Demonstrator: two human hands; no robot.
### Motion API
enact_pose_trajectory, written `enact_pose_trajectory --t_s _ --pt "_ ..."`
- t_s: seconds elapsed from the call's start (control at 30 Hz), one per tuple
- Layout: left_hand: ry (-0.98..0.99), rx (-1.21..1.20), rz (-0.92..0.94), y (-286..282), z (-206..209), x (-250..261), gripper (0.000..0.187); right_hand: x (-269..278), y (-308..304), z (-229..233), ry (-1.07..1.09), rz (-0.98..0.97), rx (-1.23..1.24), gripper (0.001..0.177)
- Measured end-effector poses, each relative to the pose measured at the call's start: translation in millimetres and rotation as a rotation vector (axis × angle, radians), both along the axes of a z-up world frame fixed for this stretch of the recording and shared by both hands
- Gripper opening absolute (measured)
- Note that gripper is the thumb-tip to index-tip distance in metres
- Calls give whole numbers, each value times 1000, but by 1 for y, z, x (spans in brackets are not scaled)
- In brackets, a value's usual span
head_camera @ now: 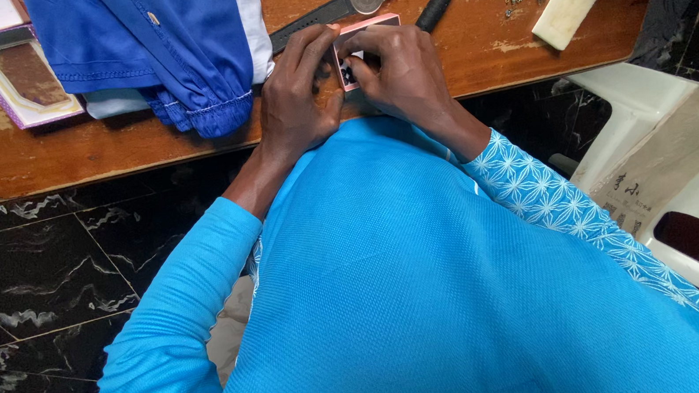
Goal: The person sits on the floor and organizes small black beads from a cluttered wooden table into a small pink box. They pick up the beads one by one and place them in rows inside the box, then place the box into a paper bag.
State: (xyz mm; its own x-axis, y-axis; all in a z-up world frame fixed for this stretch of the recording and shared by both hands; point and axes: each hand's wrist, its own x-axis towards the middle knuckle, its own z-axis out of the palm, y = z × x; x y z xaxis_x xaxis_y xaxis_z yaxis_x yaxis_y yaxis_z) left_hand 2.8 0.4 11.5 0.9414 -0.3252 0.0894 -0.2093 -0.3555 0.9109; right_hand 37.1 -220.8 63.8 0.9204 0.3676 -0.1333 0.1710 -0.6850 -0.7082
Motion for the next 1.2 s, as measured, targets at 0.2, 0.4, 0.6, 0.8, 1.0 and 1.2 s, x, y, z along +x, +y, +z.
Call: enact_pose_trajectory --t_s 0.2,0.4,0.6,0.8,1.0,1.2 --pt "-3 3 6 0 -2 -2 89 0 -2 -4 28 12 -31 15" --pt "-22 8 16 0 2 -1 90 0 -2 -1 28 15 -20 13" --pt "13 -8 12 0 5 0 89 4 -4 4 101 -49 13 14" --pt "39 3 18 1 14 3 88 16 -45 11 85 -258 213 14" --pt "2 8 24 2 20 5 87 10 -79 22 196 -597 326 11" --pt "60 25 25 0 24 6 84 -18 -77 15 224 -605 290 14"
